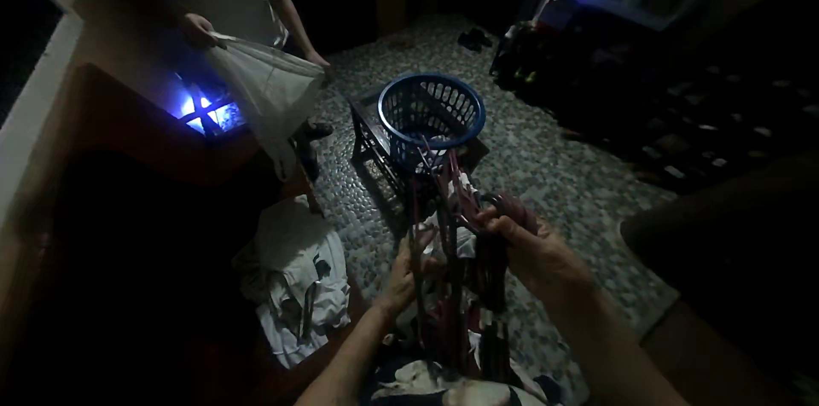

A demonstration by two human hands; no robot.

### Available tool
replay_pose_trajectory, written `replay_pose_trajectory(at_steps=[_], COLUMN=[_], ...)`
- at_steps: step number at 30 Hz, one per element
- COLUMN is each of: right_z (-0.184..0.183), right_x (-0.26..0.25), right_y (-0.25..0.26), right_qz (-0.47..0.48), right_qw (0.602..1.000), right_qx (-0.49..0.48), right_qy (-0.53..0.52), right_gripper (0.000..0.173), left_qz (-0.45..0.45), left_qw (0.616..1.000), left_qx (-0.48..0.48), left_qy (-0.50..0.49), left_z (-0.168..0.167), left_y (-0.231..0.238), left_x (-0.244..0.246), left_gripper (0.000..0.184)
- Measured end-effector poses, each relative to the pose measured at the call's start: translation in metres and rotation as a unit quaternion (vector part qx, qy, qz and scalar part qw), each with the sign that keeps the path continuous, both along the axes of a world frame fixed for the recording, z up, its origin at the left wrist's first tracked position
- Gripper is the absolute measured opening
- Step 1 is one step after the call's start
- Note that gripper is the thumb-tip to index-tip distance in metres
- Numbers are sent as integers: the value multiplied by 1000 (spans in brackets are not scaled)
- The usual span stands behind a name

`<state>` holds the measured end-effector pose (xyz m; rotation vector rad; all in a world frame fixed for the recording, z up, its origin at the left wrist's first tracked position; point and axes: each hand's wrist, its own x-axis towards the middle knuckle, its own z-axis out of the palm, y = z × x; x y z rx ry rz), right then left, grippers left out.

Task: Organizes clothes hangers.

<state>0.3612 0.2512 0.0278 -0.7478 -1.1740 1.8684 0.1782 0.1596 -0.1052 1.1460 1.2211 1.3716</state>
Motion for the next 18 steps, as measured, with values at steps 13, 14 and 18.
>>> replay_pose_trajectory(at_steps=[13, 14, 18], right_z=[-12, -13, -8], right_x=[-9, -10, 4], right_y=[2, 4, 22], right_qz=[-66, -75, -86], right_qw=[997, 996, 996], right_qx=[-41, -41, -8], right_qy=[23, 28, 31], right_gripper=[10, 12, 15], left_qz=[-133, -150, -264], left_qw=[977, 979, 962], left_qx=[100, 81, -64], left_qy=[-132, -113, 39], left_z=[47, 49, 55], left_y=[-5, -12, -51], left_x=[-9, -11, -32], left_gripper=[28, 27, 28])
